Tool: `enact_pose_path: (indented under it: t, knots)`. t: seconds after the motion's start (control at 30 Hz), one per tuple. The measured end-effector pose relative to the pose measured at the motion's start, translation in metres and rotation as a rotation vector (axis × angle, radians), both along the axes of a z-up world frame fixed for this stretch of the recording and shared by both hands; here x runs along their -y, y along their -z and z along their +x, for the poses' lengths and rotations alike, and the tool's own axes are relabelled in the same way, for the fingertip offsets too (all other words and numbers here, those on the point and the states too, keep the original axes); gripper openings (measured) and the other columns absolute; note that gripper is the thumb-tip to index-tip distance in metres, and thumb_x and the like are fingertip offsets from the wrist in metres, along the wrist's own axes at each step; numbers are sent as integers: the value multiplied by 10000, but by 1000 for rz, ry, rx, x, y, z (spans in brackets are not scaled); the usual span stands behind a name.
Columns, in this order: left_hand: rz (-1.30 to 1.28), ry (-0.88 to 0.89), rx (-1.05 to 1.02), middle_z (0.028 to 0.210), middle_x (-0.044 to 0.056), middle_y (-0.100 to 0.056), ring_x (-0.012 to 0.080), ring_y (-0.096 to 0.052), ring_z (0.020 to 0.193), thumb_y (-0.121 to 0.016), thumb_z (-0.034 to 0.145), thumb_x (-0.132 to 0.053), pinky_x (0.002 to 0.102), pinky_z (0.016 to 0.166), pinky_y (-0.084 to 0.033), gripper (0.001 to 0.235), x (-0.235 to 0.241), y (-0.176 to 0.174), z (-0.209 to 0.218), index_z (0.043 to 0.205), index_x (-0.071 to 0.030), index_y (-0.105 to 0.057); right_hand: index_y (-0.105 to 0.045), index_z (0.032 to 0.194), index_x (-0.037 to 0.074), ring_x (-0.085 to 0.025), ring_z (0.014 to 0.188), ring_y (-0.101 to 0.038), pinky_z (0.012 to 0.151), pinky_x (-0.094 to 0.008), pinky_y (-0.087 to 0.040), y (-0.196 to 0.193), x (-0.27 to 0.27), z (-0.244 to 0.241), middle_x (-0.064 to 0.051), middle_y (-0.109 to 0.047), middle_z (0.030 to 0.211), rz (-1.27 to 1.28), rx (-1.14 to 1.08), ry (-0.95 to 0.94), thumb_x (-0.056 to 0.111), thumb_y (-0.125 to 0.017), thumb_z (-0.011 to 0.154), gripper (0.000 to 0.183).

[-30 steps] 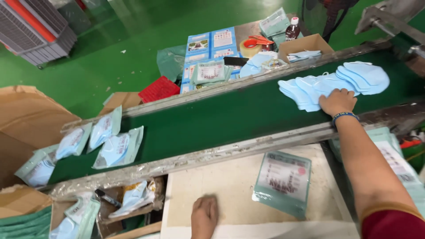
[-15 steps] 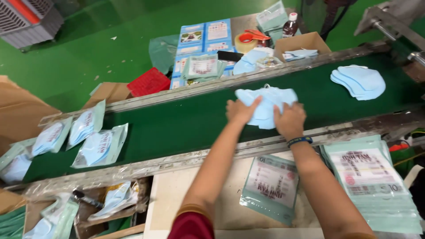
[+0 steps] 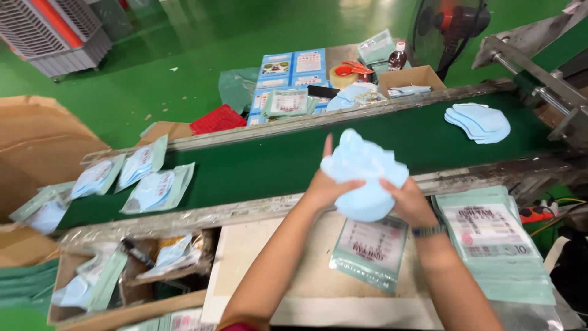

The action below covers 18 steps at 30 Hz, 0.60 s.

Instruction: Packaging blue face masks into plastic bags and organizing them in boxes at a manufacturing facility.

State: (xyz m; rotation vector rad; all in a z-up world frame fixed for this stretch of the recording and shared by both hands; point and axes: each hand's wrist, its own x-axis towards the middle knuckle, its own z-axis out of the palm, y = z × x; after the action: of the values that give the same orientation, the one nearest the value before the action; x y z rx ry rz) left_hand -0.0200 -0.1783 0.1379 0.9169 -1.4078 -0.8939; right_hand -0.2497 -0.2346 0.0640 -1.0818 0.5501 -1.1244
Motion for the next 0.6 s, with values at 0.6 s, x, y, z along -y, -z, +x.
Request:
enact_pose_path:
  t: [0.6]
  knots:
    - [72, -155, 549, 1660, 198, -469, 405, -390, 1583, -843, 792, -389, 474, 1305, -306, 838, -218, 220, 76, 1537, -151, -539, -684, 1303, 117, -212, 1136, -746, 1018, -358, -566, 114, -177, 76, -119, -780, 1205, -355, -948, -267, 365, -782, 784, 583]
